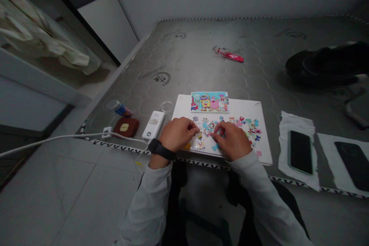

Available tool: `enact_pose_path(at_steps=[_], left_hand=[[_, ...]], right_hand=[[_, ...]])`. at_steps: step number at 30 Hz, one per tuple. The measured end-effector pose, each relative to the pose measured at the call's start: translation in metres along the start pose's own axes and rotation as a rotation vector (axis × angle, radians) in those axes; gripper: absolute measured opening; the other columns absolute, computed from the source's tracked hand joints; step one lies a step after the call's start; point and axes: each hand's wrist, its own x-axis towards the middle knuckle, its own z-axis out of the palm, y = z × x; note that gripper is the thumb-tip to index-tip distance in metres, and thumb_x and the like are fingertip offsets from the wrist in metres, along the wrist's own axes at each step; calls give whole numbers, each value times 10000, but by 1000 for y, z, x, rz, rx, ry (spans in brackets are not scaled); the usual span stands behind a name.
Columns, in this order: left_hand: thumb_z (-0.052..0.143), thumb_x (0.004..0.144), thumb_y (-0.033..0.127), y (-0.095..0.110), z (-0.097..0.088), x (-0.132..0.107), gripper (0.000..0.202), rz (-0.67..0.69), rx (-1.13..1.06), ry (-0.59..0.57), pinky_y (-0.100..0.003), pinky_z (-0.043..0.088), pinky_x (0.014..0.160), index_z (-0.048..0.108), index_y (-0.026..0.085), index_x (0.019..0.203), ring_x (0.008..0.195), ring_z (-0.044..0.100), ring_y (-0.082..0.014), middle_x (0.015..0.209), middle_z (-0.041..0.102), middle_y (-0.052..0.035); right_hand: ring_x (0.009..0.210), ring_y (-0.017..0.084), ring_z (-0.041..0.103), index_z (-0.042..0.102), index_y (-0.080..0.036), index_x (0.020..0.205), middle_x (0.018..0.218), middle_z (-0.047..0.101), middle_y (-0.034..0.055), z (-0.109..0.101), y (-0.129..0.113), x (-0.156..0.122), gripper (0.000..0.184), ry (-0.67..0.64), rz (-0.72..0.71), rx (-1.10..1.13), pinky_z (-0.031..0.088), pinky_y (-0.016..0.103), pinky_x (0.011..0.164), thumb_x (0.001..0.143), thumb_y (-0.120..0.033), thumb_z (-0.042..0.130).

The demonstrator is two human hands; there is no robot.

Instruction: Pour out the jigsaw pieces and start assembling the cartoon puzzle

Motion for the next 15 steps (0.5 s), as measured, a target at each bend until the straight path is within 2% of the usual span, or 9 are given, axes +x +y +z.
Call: enact_pose_path(at_steps=[3, 6, 9, 15], left_hand=[[595, 910, 424, -1, 1, 1, 289, 16, -14, -7, -350, 477, 801, 795, 218, 940, 894, 696, -232, 968, 788, -81], [589, 909, 437, -2, 1, 2, 306, 24, -28, -6, -336, 469, 781, 794, 212, 941, 873, 690, -222, 965, 790, -77], [574, 915, 446, -2, 0, 1, 327, 57, -69, -8, -321, 462, 760, 796, 207, 934, 852, 686, -208, 951, 792, -64], [577, 925, 423, 2, -5, 0, 310, 143, -163, -15, -290, 457, 730, 798, 206, 930, 843, 689, -181, 919, 794, -41]], right_hand=[[726, 182, 575, 654, -215, 846, 750, 608, -3, 0, -6, 0, 47, 10, -38, 75, 363, 308, 679, 864, -257, 667], [767, 185, 619, 684, -213, 858, 787, 671, 17, 0, -13, 0, 113, -13, -69, 187, 414, 317, 735, 912, -287, 618], [796, 197, 649, 714, -215, 827, 825, 724, 39, -2, -15, 0, 171, -48, -48, 218, 445, 327, 754, 913, -331, 623], [789, 198, 667, 745, -222, 826, 848, 755, 45, -5, -14, -1, 164, -96, -17, 251, 474, 330, 743, 889, -329, 638]])
